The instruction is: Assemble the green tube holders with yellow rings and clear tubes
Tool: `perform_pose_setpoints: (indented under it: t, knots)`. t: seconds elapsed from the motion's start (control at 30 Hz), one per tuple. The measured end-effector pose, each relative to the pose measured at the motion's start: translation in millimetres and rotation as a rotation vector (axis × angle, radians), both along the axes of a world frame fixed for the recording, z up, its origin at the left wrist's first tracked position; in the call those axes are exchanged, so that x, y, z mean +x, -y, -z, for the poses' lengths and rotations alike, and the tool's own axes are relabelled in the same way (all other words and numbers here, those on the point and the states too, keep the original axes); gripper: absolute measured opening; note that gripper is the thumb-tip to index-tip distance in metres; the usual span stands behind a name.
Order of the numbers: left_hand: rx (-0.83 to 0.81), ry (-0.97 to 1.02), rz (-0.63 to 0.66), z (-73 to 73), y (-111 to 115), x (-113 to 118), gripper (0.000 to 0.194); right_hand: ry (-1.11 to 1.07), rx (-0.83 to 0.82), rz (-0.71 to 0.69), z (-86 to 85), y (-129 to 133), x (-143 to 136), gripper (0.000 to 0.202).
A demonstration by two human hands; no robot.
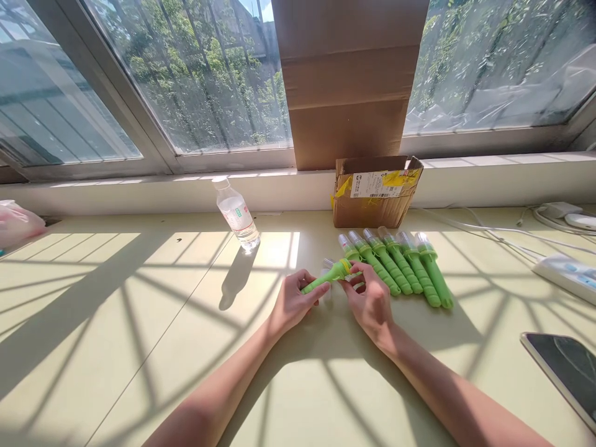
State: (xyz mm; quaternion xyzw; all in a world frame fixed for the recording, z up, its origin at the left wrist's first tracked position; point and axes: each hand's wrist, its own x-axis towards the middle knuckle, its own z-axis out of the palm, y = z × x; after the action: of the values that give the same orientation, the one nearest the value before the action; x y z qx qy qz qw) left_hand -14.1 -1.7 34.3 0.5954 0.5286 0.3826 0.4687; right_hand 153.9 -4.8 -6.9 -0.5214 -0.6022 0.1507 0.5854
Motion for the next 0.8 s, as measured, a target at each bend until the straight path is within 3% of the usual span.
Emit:
perform_pose_setpoints:
  t: [0.27,0.43,0.63,0.8]
  knots:
    - [-0.002,-0.015,0.02,-2.6,2,2,0.039,0.004,-0.009,0.005,0.3,1,0,0.021]
    - [0.207,-0.14,-0.071,10.3,1,4,0.034,0.005,0.064,0.01,3.4,1,1,0.016]
    - [0.642,-0.364,-0.236,26.5,3,1,0.02,0.0,0.091,0.033,3.0,2,0,0.019]
    - [0.687,-0.367,-0.227,29.4,4,1,0.019,0.012,0.04,0.062,0.5,1,0,0.024]
